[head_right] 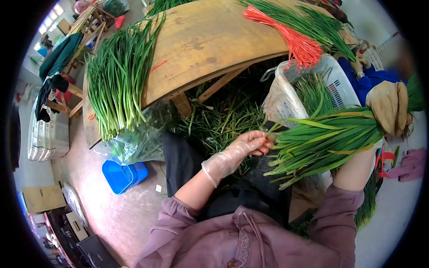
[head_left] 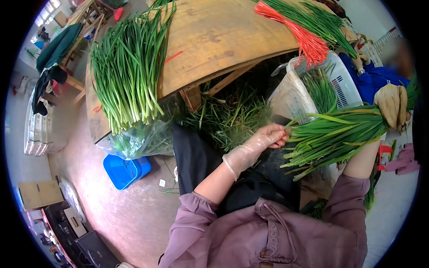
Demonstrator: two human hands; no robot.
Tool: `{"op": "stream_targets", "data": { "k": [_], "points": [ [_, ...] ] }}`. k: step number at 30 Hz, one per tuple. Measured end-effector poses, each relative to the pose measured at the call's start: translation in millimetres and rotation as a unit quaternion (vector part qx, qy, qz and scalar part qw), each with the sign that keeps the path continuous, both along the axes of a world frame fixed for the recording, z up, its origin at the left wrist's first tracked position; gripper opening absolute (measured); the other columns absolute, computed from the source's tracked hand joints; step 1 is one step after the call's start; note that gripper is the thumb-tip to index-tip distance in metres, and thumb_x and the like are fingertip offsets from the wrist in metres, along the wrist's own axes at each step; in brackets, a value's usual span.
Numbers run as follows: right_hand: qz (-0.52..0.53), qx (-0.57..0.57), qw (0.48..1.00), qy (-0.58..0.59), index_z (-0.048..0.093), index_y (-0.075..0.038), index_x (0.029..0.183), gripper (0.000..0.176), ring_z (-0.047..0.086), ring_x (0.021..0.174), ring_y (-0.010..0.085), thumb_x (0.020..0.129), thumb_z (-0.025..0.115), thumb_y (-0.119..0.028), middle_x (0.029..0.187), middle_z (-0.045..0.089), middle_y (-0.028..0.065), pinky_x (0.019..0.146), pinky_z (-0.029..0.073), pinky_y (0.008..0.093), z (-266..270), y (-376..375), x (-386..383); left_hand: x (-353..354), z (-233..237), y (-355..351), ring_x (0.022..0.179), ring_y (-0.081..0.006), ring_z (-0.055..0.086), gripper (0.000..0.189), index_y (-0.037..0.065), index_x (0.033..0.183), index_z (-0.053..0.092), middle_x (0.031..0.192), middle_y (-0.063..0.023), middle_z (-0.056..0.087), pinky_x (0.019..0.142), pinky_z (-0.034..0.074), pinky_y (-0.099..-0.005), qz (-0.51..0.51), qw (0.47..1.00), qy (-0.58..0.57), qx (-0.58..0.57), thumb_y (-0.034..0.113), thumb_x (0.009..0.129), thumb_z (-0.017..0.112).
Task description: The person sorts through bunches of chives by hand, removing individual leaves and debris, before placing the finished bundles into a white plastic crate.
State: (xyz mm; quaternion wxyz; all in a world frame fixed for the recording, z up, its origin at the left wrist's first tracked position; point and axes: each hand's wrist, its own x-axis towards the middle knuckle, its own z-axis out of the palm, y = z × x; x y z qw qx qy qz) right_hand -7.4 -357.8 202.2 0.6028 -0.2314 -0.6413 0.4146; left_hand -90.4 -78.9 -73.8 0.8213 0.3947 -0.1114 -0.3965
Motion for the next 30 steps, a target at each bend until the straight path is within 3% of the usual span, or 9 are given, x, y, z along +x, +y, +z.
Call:
{"op": "stream_targets", "data": {
  "k": [5,11,13,17,19,24,27,29,30],
  "points": [
    [0.048,-0.023,0.998,-0.025,0.059,0.009,0.071,0.014,0.062,0.060,0.0209,0.077,0.057,-0.004,0.069,0.062,0.0183,0.060,0.054,0.0256,10,-11,0,1,-24,21,0.056,-0.0065,0.045,0.018,0.002,0.083,0.056,0.068,-0.0016,0.053,0.052,0.038,-0.0191,0.079,0.988,-0.116,0.066,0.010,0.089,0.041],
    [0.057,-0.110,0.991,-0.041,0.061,0.012,0.081,0.015,0.063,0.069,0.0226,0.077,0.058,-0.002,0.078,0.063,0.0201,0.070,0.054,0.0284,32,-36,-1,13,-87,54,0.091,-0.0276,0.058,0.040,-0.003,0.110,0.049,0.100,-0.0195,0.059,0.080,0.045,-0.0337,0.226,0.877,-0.094,0.412,0.021,0.080,0.057],
    [0.079,-0.110,0.990,-0.042,0.061,0.011,0.080,0.014,0.063,0.069,0.0214,0.077,0.057,-0.001,0.079,0.063,0.0191,0.070,0.053,0.0274,32,-24,3,12,-67,33,0.103,-0.0334,0.052,0.069,-0.002,0.122,0.037,0.110,-0.0247,0.052,0.089,0.039,-0.0377,0.305,0.703,-0.475,0.432,0.029,0.069,0.069],
    [0.078,-0.086,0.992,-0.043,0.059,0.014,0.081,0.013,0.064,0.069,0.0272,0.076,0.057,0.002,0.079,0.062,0.0243,0.066,0.054,0.0308,29,-27,6,1,9,-14,0.111,-0.0355,0.044,0.091,0.000,0.131,0.023,0.122,-0.0237,0.043,0.096,0.032,-0.0352,0.083,0.873,-0.410,0.251,0.034,0.064,0.074],
    [0.076,-0.071,0.992,-0.072,0.059,0.015,0.080,0.015,0.063,0.067,0.0264,0.077,0.058,0.001,0.078,0.062,0.0240,0.065,0.054,0.0299,30,-24,7,-10,26,-25,0.095,-0.0357,0.055,0.063,0.007,0.131,0.026,0.100,-0.0222,0.056,0.082,0.042,-0.0369,0.052,0.913,-0.314,0.254,0.025,0.080,0.058],
    [0.036,-0.034,0.997,-0.058,0.060,0.015,0.079,0.015,0.063,0.067,0.0252,0.078,0.057,-0.001,0.076,0.062,0.0231,0.065,0.054,0.0291,22,-29,1,-10,-17,-13,0.069,-0.0346,0.059,0.017,0.010,0.098,0.052,0.079,-0.0138,0.062,0.061,0.046,-0.0417,0.193,0.811,-0.412,0.367,0.022,0.087,0.047],
    [0.009,-0.027,0.998,-0.053,0.061,0.012,0.077,0.015,0.063,0.066,0.0223,0.077,0.057,-0.002,0.075,0.063,0.0203,0.067,0.053,0.0279,22,-26,-7,7,-59,31,0.076,-0.0367,0.057,0.028,0.008,0.101,0.056,0.077,-0.0199,0.059,0.065,0.044,-0.0447,0.114,0.786,-0.230,0.563,0.027,0.086,0.042],
    [-0.007,-0.031,0.999,-0.044,0.063,0.010,0.074,0.015,0.063,0.066,0.0197,0.075,0.056,-0.003,0.074,0.064,0.0177,0.069,0.053,0.0269,22,-16,-8,14,-152,68,0.090,-0.0375,0.056,0.039,0.004,0.113,0.050,0.103,-0.0243,0.055,0.077,0.046,-0.0410,0.006,0.711,-0.406,0.575,0.029,0.083,0.050],
    [0.020,-0.011,0.999,-0.047,0.060,0.011,0.076,0.015,0.062,0.065,0.0198,0.076,0.056,-0.003,0.074,0.064,0.0182,0.066,0.053,0.0262,21,-9,-6,14,-129,67,0.098,-0.0375,0.053,0.049,0.002,0.119,0.043,0.111,-0.0249,0.050,0.083,0.043,-0.0400,0.036,0.726,-0.295,0.620,0.029,0.080,0.056]
  ]
}}
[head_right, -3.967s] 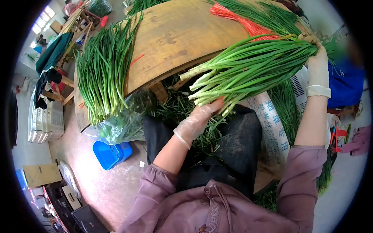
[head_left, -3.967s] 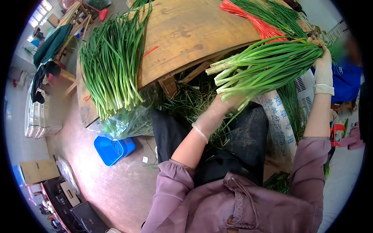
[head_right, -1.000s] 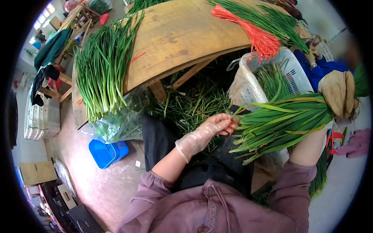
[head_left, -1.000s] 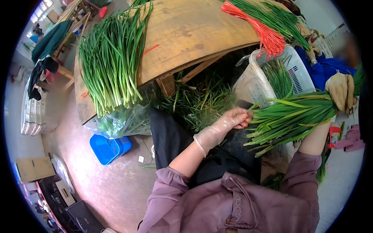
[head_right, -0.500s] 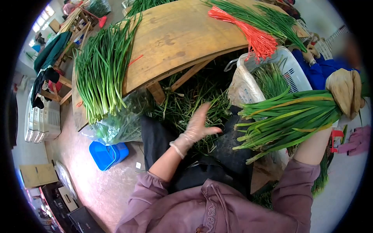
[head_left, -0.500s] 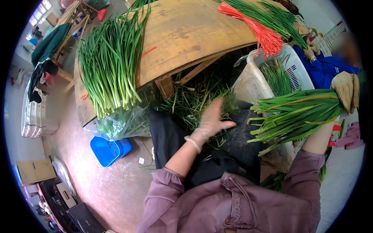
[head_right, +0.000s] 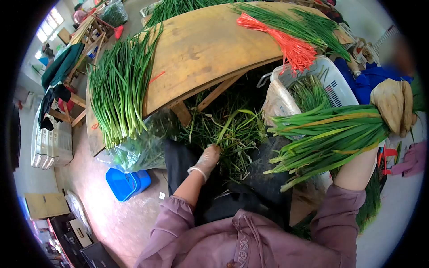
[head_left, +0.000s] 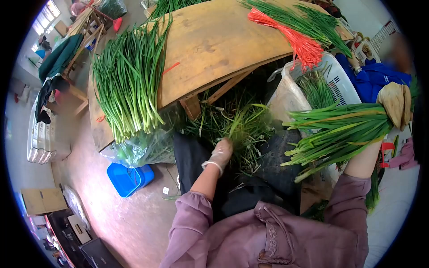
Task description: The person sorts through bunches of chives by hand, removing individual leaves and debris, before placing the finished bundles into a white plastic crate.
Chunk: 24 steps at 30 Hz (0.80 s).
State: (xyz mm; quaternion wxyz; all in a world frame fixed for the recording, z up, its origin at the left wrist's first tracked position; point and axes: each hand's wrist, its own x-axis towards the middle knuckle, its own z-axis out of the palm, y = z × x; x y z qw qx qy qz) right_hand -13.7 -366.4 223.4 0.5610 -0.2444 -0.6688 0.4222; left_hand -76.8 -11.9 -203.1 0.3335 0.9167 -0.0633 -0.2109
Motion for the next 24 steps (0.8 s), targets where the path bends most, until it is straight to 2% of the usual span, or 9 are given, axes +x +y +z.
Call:
{"op": "stream_targets", "data": {
  "k": [1,3,5,9,10,13,17,20,24],
  "points": [
    [0.028,0.018,0.999,-0.002,0.058,0.012,0.078,0.015,0.062,0.063,0.0200,0.077,0.056,-0.003,0.073,0.063,0.0186,0.064,0.053,0.0254,0,4,2,1,35,-2,0.105,-0.0375,0.049,0.062,0.001,0.125,0.037,0.120,-0.0256,0.044,0.090,0.040,-0.0390,0.103,0.992,0.068,0.010,0.030,0.076,0.061],
    [0.032,0.009,0.999,0.004,0.058,0.012,0.078,0.015,0.062,0.063,0.0198,0.078,0.055,-0.003,0.073,0.063,0.0185,0.063,0.053,0.0250,-5,6,4,10,67,-17,0.118,-0.0352,0.037,0.093,0.000,0.132,0.023,0.128,-0.0202,0.038,0.098,0.031,-0.0368,0.026,0.971,-0.199,-0.130,0.038,0.064,0.072],
    [0.033,0.005,0.999,0.011,0.057,0.012,0.078,0.014,0.062,0.062,0.0196,0.078,0.055,-0.003,0.072,0.063,0.0183,0.062,0.053,0.0247,-9,9,8,18,128,-41,0.119,-0.0355,0.035,0.087,0.002,0.130,0.028,0.129,-0.0197,0.035,0.101,0.027,-0.0357,-0.078,0.893,-0.277,-0.347,0.038,0.064,0.072],
    [0.027,0.001,0.999,0.024,0.057,0.011,0.079,0.014,0.062,0.062,0.0192,0.080,0.054,-0.003,0.071,0.063,0.0181,0.059,0.053,0.0240,-13,9,12,9,203,-71,0.107,-0.0259,0.048,0.055,0.003,0.118,0.049,0.111,-0.0145,0.053,0.093,0.035,-0.0341,-0.195,0.847,-0.194,-0.455,0.025,0.072,0.068],
    [0.021,0.001,0.999,0.029,0.056,0.011,0.079,0.014,0.062,0.061,0.0191,0.080,0.053,-0.003,0.071,0.063,0.0180,0.059,0.053,0.0238,-15,9,13,11,204,-77,0.094,-0.0193,0.055,0.035,0.001,0.109,0.056,0.098,-0.0096,0.060,0.084,0.041,-0.0309,-0.207,0.847,-0.211,-0.442,0.018,0.078,0.062],
    [0.007,0.011,0.998,0.056,0.056,0.011,0.079,0.014,0.062,0.061,0.0187,0.082,0.052,-0.003,0.070,0.063,0.0178,0.057,0.053,0.0232,-20,8,13,5,200,-78,0.084,-0.0152,0.057,0.026,-0.002,0.104,0.058,0.094,-0.0069,0.062,0.077,0.044,-0.0263,-0.106,0.797,0.018,-0.594,0.014,0.084,0.055],
    [-0.020,0.035,0.993,0.109,0.055,0.011,0.080,0.014,0.063,0.060,0.0184,0.083,0.052,-0.003,0.069,0.063,0.0176,0.056,0.053,0.0227,-39,17,14,7,173,-71,0.079,-0.0107,0.055,0.023,-0.003,0.100,0.058,0.089,-0.0059,0.061,0.075,0.044,-0.0241,-0.068,0.755,0.075,-0.648,0.013,0.089,0.047],
    [-0.200,0.137,0.951,0.191,0.041,0.000,0.076,0.013,0.047,0.033,0.0045,0.086,0.046,-0.005,0.041,0.052,0.0017,0.032,0.033,0.0134,-57,38,-6,1,167,-68,0.071,-0.0101,0.052,0.021,-0.001,0.096,0.058,0.079,-0.0029,0.058,0.070,0.044,-0.0239,0.012,0.773,0.021,-0.634,0.014,0.090,0.045],
    [-0.444,0.151,0.858,0.208,0.041,-0.005,0.077,0.014,0.039,0.033,0.0005,0.087,0.048,-0.012,0.039,0.044,-0.0064,0.039,0.029,0.0126,-66,44,-18,0,157,-47,0.062,-0.0084,0.047,0.018,0.002,0.084,0.054,0.072,-0.0010,0.054,0.060,0.040,-0.0226,0.207,0.777,-0.055,-0.592,0.014,0.091,0.042]
  ]
}}
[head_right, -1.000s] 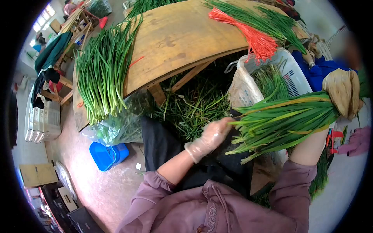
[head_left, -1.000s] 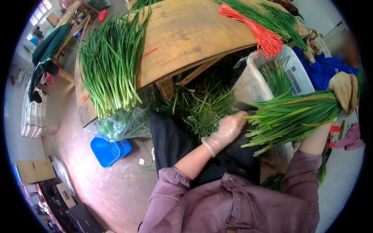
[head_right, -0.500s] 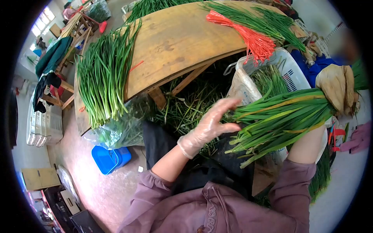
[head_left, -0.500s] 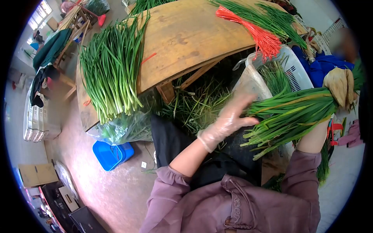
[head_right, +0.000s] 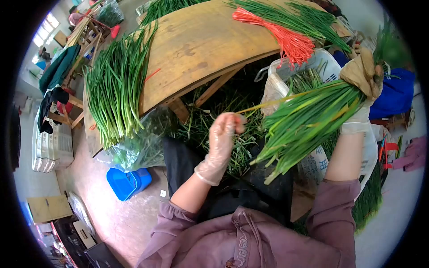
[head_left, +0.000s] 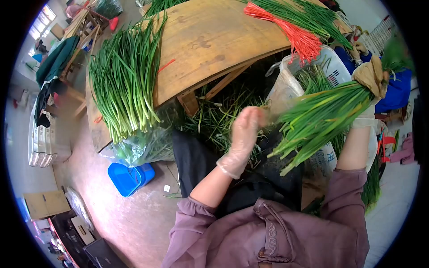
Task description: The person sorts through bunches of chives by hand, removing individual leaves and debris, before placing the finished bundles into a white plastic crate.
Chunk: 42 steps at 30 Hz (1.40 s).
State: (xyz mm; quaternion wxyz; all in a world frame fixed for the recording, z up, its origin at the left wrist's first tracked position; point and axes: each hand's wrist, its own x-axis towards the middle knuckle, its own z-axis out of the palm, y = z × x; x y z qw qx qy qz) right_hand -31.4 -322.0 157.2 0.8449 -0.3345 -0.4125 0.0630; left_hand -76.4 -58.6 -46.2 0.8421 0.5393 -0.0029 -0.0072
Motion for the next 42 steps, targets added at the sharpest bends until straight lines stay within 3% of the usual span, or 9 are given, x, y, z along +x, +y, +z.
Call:
{"op": "stream_targets", "data": {
  "k": [3,6,12,21,25,30,32,35,42],
  "points": [
    [-0.026,0.019,0.999,0.000,0.041,-0.008,0.077,0.015,0.039,0.036,0.0002,0.087,0.049,-0.015,0.041,0.043,-0.0086,0.045,0.031,0.0128,-5,-36,5,23,-65,40,0.059,-0.0082,0.045,0.016,0.004,0.082,0.052,0.072,-0.0015,0.055,0.058,0.038,-0.0231,0.022,0.995,0.076,-0.063,0.014,0.091,0.042],
    [-0.039,-0.004,0.999,-0.009,0.041,-0.009,0.076,0.017,0.038,0.037,0.0009,0.087,0.050,-0.018,0.043,0.043,-0.0094,0.045,0.031,0.0142,-4,-37,7,13,-75,33,0.072,-0.0098,0.051,0.020,0.001,0.097,0.052,0.083,-0.0047,0.058,0.067,0.043,-0.0237,-0.074,0.988,0.076,0.112,0.019,0.088,0.050],
    [-0.094,-0.003,0.995,0.019,0.040,-0.010,0.075,0.017,0.038,0.039,0.0011,0.086,0.051,-0.018,0.043,0.042,-0.0094,0.048,0.031,0.0145,-7,-21,4,-22,4,-4,0.076,-0.0082,0.054,0.019,0.001,0.092,0.058,0.083,-0.0013,0.059,0.069,0.045,-0.0216,-0.388,0.919,0.049,0.045,0.006,0.075,0.066],
    [-0.070,0.010,0.997,0.024,0.038,-0.009,0.074,0.018,0.042,0.044,0.0046,0.083,0.054,-0.011,0.049,0.040,-0.0048,0.054,0.036,0.0192,-6,-25,0,-30,-10,-3,0.070,-0.0064,0.052,0.004,0.002,0.083,0.059,0.077,0.0002,0.060,0.068,0.041,-0.0184,-0.289,0.943,0.130,-0.103,0.006,0.081,0.058],
    [0.029,-0.017,0.999,0.014,0.038,-0.009,0.074,0.017,0.041,0.040,0.0027,0.084,0.052,-0.010,0.044,0.039,-0.0065,0.056,0.036,0.0186,-1,-19,0,-22,-50,5,0.069,-0.0070,0.049,0.005,0.001,0.081,0.058,0.078,0.0001,0.057,0.065,0.042,-0.0203,-0.082,0.978,-0.060,0.180,0.004,0.083,0.054],
    [-0.061,0.017,0.998,0.021,0.038,-0.008,0.074,0.015,0.039,0.035,0.0017,0.085,0.049,-0.009,0.039,0.042,-0.0076,0.059,0.039,0.0171,12,-42,-3,-7,-124,48,0.076,-0.0108,0.050,0.016,0.002,0.087,0.058,0.085,-0.0028,0.057,0.070,0.043,-0.0231,-0.085,0.947,0.170,0.260,0.015,0.080,0.060],
    [-0.021,0.016,0.999,0.026,0.038,-0.008,0.074,0.015,0.041,0.039,0.0016,0.084,0.049,-0.010,0.040,0.044,-0.0073,0.060,0.039,0.0171,16,-39,-4,-12,-90,38,0.092,-0.0146,0.049,0.031,0.004,0.105,0.053,0.102,-0.0069,0.053,0.081,0.041,-0.0264,-0.030,0.941,-0.070,0.331,0.020,0.080,0.061],
    [-0.029,0.004,0.999,0.033,0.039,-0.008,0.074,0.015,0.041,0.041,0.0017,0.084,0.049,-0.010,0.041,0.042,-0.0076,0.058,0.038,0.0178,12,-32,-1,-13,-31,16,0.105,-0.0178,0.044,0.046,0.005,0.119,0.045,0.116,-0.0086,0.046,0.088,0.039,-0.0297,-0.235,0.967,-0.077,0.058,0.025,0.081,0.060],
    [-0.041,-0.004,0.999,0.030,0.038,-0.009,0.075,0.016,0.040,0.044,0.0033,0.084,0.051,-0.010,0.044,0.038,-0.0072,0.058,0.037,0.0188,11,-26,0,-17,-4,-4,0.075,-0.0076,0.053,0.013,0.002,0.091,0.060,0.078,0.0014,0.059,0.073,0.043,-0.0213,-0.360,0.932,0.026,0.005,0.011,0.082,0.059]
  ]
}}
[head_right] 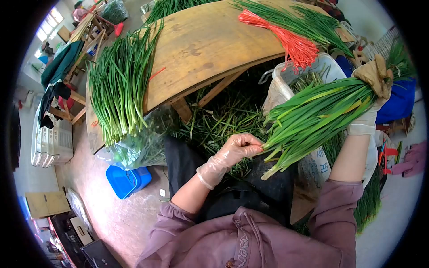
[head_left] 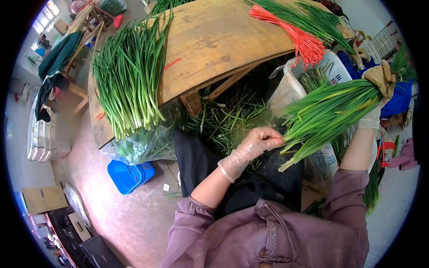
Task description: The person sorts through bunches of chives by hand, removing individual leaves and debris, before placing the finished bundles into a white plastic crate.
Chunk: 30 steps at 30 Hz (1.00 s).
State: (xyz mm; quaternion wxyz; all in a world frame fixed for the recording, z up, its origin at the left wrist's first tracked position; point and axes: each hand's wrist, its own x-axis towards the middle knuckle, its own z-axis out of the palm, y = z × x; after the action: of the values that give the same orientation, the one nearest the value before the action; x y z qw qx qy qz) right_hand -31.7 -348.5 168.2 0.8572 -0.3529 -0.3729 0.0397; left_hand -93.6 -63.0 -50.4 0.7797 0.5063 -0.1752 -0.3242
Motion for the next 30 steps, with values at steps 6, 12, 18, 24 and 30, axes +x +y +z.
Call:
{"op": "stream_targets", "data": {
  "k": [6,12,18,24,30],
  "points": [
    [-0.047,0.012,0.999,0.015,0.039,-0.009,0.075,0.016,0.040,0.045,0.0045,0.082,0.053,-0.010,0.048,0.039,-0.0053,0.060,0.037,0.0188,2,5,-7,2,-34,10,0.073,-0.0076,0.052,0.005,0.003,0.083,0.057,0.080,-0.0010,0.059,0.070,0.042,-0.0211,0.135,0.990,0.034,0.008,0.007,0.083,0.055],
    [-0.038,0.078,0.996,0.022,0.040,-0.009,0.076,0.016,0.042,0.048,0.0040,0.082,0.054,-0.011,0.052,0.037,-0.0056,0.063,0.039,0.0201,8,-20,-9,2,-110,40,0.088,-0.0125,0.052,0.020,0.003,0.102,0.054,0.095,-0.0056,0.058,0.079,0.041,-0.0239,0.276,0.944,0.075,0.163,0.011,0.084,0.055],
    [-0.069,0.087,0.993,0.036,0.042,-0.009,0.076,0.015,0.041,0.048,0.0044,0.083,0.054,-0.014,0.055,0.038,-0.0052,0.063,0.040,0.0206,-2,-30,-5,-12,-25,-2,0.104,-0.0171,0.050,0.058,0.005,0.127,0.039,0.117,-0.0075,0.052,0.089,0.039,-0.0273,-0.093,0.980,0.127,-0.125,0.014,0.076,0.066],
    [-0.098,0.086,0.991,0.031,0.043,-0.008,0.078,0.014,0.043,0.059,0.0088,0.083,0.053,-0.016,0.066,0.042,-0.0016,0.064,0.040,0.0239,-8,-23,-8,-22,-21,-26,0.081,-0.0127,0.058,0.027,0.002,0.102,0.056,0.096,-0.0077,0.061,0.073,0.046,-0.0233,-0.030,0.967,0.216,-0.131,0.000,0.076,0.062],
    [-0.434,0.139,0.883,0.109,0.045,0.002,0.082,0.011,0.036,0.051,0.0067,0.084,0.048,-0.008,0.054,0.031,-0.0040,0.064,0.037,0.0228,7,43,-7,-14,-113,1,0.068,-0.0145,0.056,0.005,0.002,0.083,0.056,0.079,-0.0072,0.060,0.065,0.047,-0.0251,0.154,0.963,0.188,0.117,0.002,0.079,0.059]
  ]
}}
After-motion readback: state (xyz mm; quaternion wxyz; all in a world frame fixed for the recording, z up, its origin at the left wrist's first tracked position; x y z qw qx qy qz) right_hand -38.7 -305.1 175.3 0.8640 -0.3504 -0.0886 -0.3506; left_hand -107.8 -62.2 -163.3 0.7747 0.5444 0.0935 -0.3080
